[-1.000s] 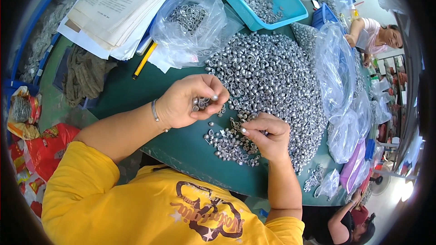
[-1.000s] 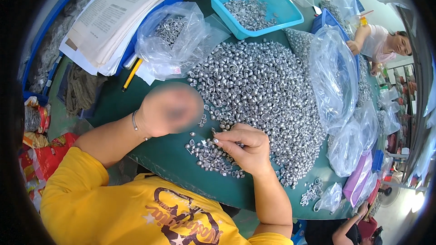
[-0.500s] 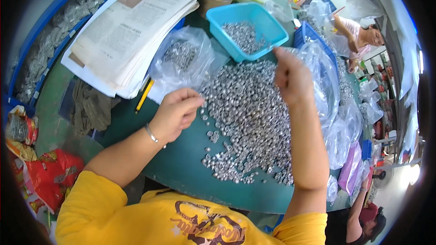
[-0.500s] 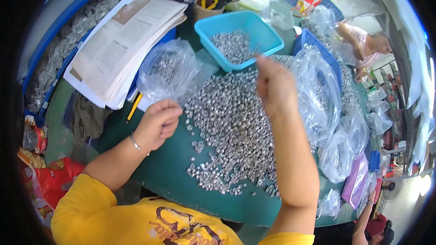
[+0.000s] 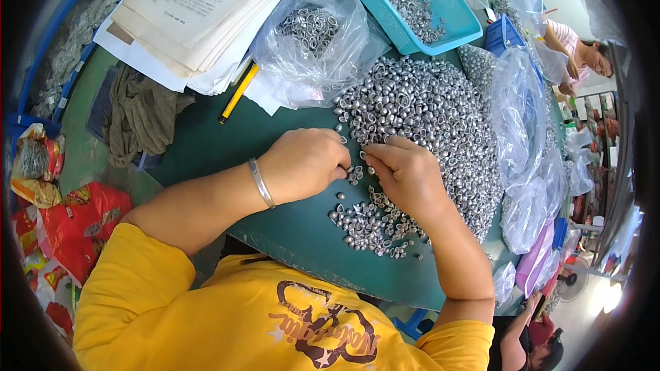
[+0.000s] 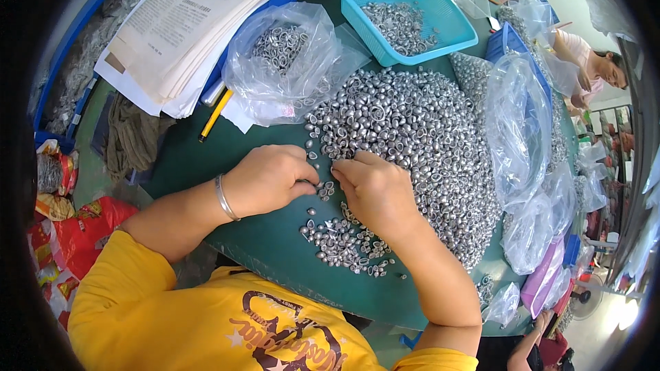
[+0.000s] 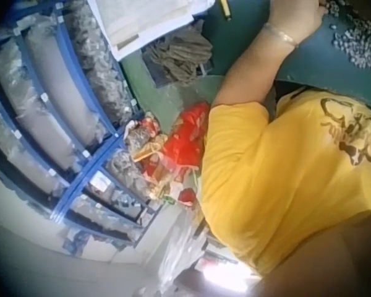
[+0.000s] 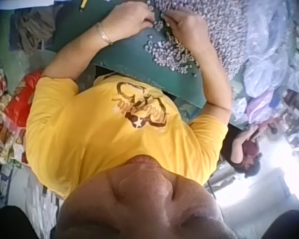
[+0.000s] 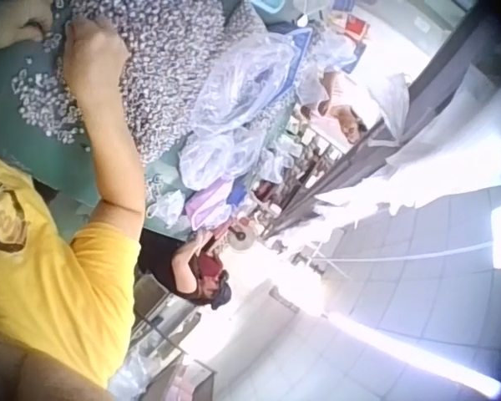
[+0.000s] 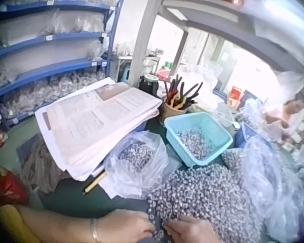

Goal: The person sorts through a large pile of small silver-colored metal parts on a green table, picking them up and placing them into a blue plastic tray or plastic bags. The person handles the parts by hand, occasionally picking up a small handful to look at them before placing them back or into a container.

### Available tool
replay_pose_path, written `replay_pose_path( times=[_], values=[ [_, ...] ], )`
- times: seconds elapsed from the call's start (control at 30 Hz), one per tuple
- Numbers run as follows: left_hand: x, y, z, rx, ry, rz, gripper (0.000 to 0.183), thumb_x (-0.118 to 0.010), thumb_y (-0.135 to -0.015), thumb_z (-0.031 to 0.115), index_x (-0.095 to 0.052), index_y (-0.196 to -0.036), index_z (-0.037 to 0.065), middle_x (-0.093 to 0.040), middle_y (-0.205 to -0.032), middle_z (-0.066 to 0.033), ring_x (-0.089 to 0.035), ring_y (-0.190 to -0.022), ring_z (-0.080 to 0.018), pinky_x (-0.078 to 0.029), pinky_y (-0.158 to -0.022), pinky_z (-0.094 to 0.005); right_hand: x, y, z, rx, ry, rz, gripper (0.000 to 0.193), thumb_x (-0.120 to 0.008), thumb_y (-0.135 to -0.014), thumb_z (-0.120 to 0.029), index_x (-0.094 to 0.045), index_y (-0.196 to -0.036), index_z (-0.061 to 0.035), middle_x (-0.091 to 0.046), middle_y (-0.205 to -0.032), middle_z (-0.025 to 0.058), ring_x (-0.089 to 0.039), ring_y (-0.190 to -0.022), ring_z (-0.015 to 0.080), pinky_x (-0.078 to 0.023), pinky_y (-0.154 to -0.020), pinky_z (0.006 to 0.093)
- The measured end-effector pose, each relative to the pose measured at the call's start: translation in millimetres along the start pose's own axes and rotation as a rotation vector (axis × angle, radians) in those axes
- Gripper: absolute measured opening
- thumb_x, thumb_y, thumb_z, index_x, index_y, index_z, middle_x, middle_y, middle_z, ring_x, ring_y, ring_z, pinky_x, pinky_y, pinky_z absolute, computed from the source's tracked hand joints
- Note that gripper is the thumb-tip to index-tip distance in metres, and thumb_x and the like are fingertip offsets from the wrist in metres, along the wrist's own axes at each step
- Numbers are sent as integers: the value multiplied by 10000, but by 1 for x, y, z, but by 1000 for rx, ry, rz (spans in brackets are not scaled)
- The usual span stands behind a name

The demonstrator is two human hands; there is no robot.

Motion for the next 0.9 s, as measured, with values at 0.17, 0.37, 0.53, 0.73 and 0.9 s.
replay_pose_path(
  times=[0.17, 0.37, 0.53, 0.73, 0.9],
  values=[
    [-3, 1, 5, -15, -48, -2, 106, -671, -687, 126, -651, -783, 86, -554, -726, -74, -569, -727, -276, -467, -643, -365, -8, 2, -17, 189, 184, -28, 232, -591, -603, -14, -648, -822, -64, -518, -655, 53, -575, -600, 222, -471, -507, 332],
    [-12, 1, 8, -46, -9, -22, 71, -658, -699, 101, -641, -767, 86, -551, -729, -74, -566, -723, -272, -467, -636, -354, -6, 12, 11, -116, -188, 15, 123, -587, -718, -21, -623, -835, -32, -498, -594, 22, -530, -552, 155, -446, -493, 298],
    [-7, -6, 8, 41, 304, -71, 96, -669, -711, 76, -657, -806, 70, -571, -724, -61, -582, -697, -197, -469, -629, -296, -51, 45, 37, -864, -1639, -160, 127, -537, -852, -82, -579, -853, 37, -410, -543, -43, -335, -416, 56, -238, -358, 202],
    [-40, 1, -6, 417, 1152, -261, 119, -669, -750, 15, -657, -866, -5, -644, -816, -41, -574, -746, -74, -456, -641, -201, -53, 49, 29, -851, -1799, -173, 128, -521, -855, -73, -572, -867, 43, -391, -547, -36, -285, -409, 46, -183, -358, 189],
    [-49, 6, -3, 463, 1383, -333, 122, -655, -761, 6, -642, -881, 20, -606, -765, -21, -496, -624, -35, -378, -505, -158, -50, 48, 27, -740, -1958, -139, 106, -493, -836, -62, -546, -834, 30, -433, -597, 16, -326, -432, 74, -219, -370, 196]
  ],
)
Point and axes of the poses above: each hand's wrist, its own y-axis away from the middle knuckle, its own x-axis out of the back of the hand, z = x × y, the point moved 10 cm from there along -y, towards the middle knuckle
